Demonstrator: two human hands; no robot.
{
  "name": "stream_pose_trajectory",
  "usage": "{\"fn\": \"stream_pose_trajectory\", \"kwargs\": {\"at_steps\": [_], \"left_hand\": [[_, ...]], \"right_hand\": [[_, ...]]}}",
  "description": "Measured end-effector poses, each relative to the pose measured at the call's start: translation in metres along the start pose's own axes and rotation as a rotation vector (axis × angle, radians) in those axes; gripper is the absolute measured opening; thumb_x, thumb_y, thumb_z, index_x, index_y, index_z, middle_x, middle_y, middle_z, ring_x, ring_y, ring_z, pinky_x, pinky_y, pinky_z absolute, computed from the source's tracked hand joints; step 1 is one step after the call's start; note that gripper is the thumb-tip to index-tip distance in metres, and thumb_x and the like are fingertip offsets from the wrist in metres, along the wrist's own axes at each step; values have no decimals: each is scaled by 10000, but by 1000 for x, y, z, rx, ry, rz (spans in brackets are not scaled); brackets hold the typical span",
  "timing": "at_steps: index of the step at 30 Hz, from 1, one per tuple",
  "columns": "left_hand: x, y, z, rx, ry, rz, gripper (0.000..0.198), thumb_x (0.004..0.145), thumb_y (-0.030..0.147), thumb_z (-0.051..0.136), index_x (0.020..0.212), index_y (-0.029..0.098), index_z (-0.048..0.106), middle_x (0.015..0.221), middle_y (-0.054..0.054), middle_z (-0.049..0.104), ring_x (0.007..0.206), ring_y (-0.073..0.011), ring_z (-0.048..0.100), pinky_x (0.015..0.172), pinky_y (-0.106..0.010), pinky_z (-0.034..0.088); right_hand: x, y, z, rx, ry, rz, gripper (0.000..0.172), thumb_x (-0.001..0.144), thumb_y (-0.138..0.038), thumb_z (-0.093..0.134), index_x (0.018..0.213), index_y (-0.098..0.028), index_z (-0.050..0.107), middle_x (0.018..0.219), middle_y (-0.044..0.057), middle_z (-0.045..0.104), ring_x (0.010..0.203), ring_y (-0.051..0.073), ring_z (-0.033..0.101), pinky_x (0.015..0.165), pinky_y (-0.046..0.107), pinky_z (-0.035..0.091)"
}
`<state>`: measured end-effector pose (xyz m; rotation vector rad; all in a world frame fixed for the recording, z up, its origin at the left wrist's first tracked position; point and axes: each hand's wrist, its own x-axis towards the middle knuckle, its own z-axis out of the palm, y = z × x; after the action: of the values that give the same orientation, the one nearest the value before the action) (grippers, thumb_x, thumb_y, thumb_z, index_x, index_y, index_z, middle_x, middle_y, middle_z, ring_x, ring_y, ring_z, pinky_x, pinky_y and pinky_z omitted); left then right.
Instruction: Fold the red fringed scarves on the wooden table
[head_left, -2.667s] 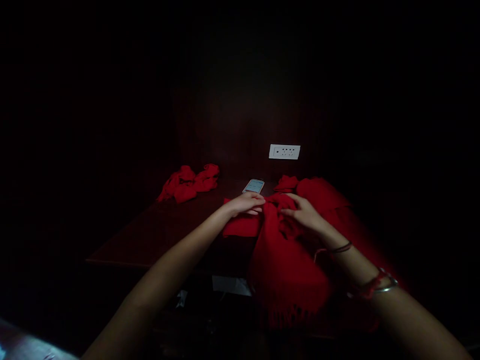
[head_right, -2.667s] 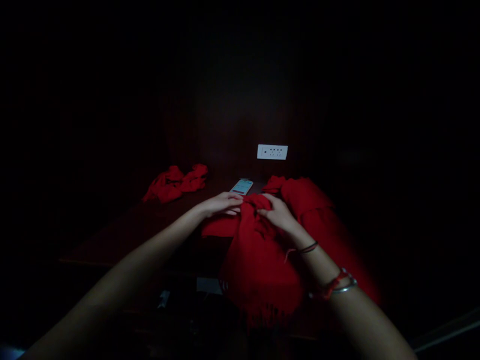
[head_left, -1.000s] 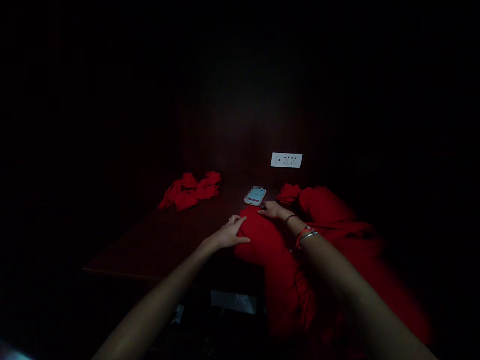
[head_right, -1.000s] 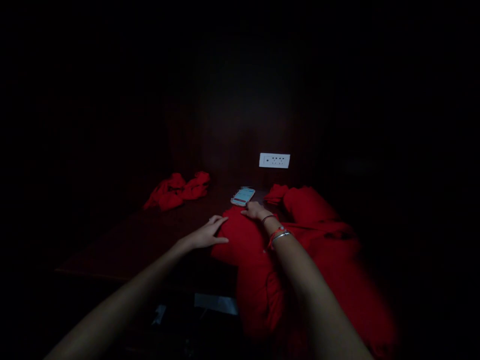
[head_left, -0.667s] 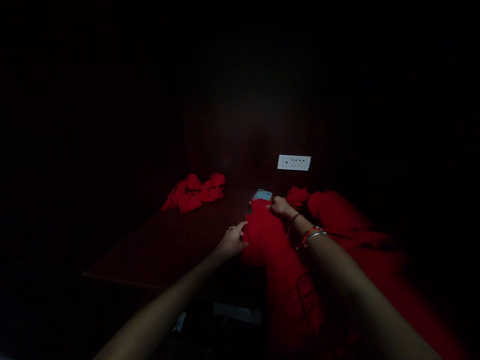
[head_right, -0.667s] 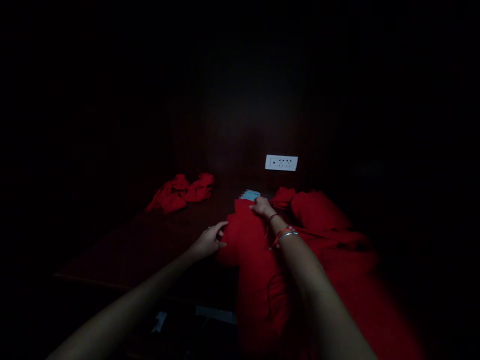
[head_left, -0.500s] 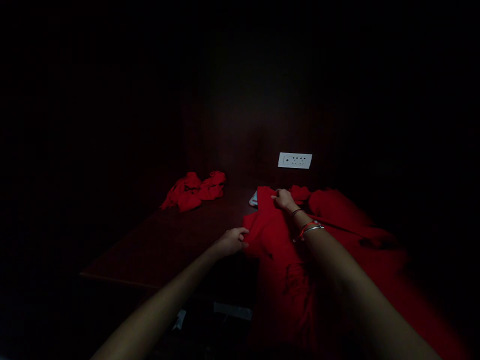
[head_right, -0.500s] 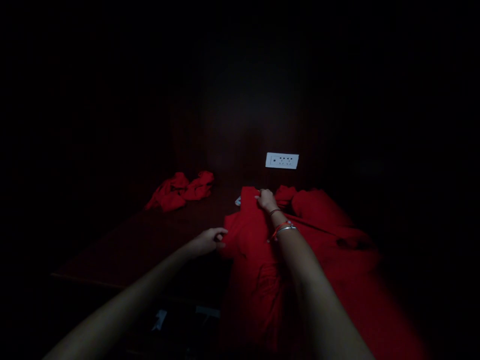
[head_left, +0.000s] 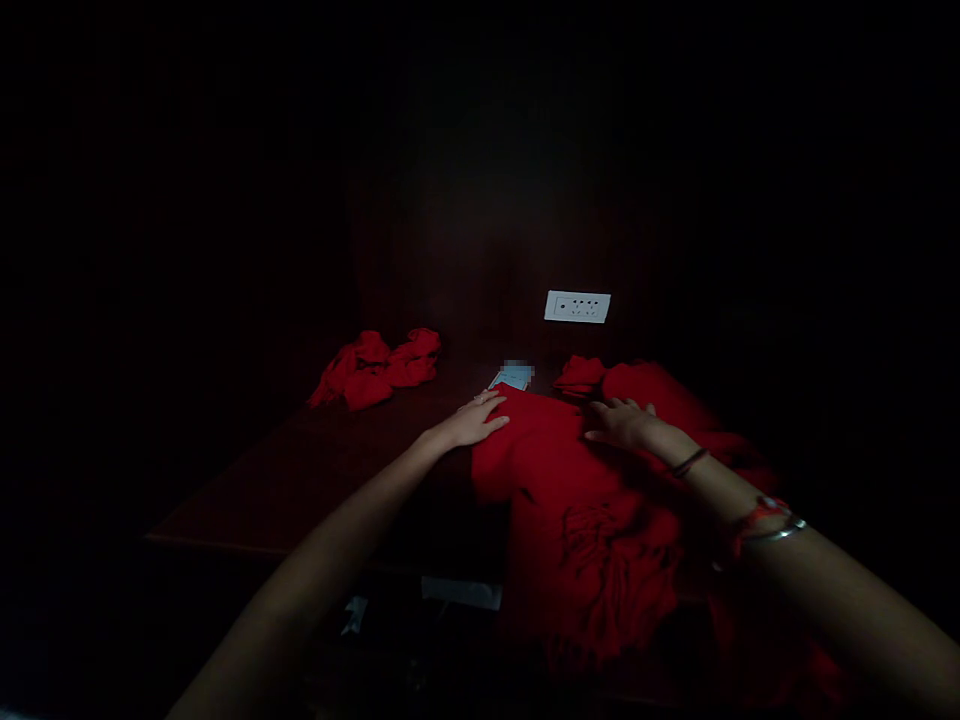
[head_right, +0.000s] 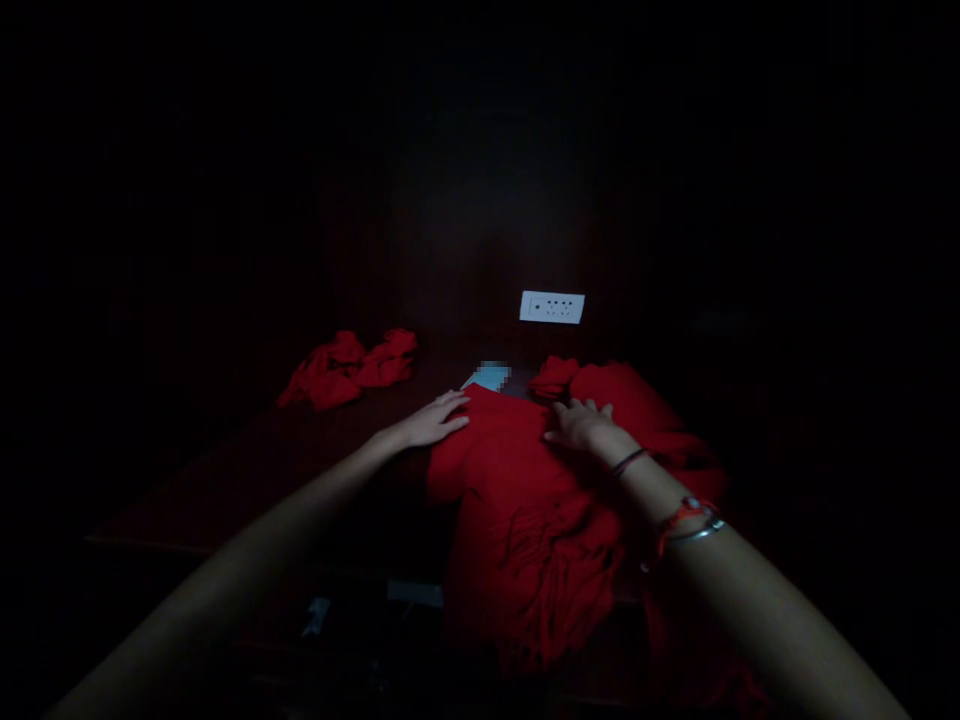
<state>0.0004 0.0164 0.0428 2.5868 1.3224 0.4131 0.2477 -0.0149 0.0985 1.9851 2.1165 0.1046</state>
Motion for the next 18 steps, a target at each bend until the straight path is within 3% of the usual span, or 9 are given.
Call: {"fn": "stream_pose_trajectory", "kwargs": {"at_steps": [3,6,11,18], "left_hand": [[17,-4,10,-8,-122,83,597,795,504,289,1273,150,245,1322,-84,274,1196,-183,256,970,-291,207],[16,-7,24,32,-114,66,617,783,551,260,1278,184,231,1326,-69,269,1197,-196,252,970,-359,189],[5,-22,25,53,-166,-12,602,786,579,177,1287,247,189,1352,-40,205,1223,-218,180,952,-502,95],[-6,-51,11,41,-191,-62,544,810,534,163,1285,270,186,1360,-25,173,1234,-211,144,937,-532,64]], "right_hand": [[-9,29,17,-72,97,77,447,741,-333,473,1155,-172,423,1132,148,477,1035,292,424,829,511,265],[-12,46,26,-72,145,8,279,782,-183,377,1004,-131,538,989,149,568,908,227,525,797,400,334],[-14,65,10,15,107,-31,239,770,-163,404,914,-155,596,937,121,598,863,189,560,679,237,397],[-28,100,-15,-54,137,344,233,736,-75,396,806,-99,616,880,182,590,849,297,560,642,375,418]]}}
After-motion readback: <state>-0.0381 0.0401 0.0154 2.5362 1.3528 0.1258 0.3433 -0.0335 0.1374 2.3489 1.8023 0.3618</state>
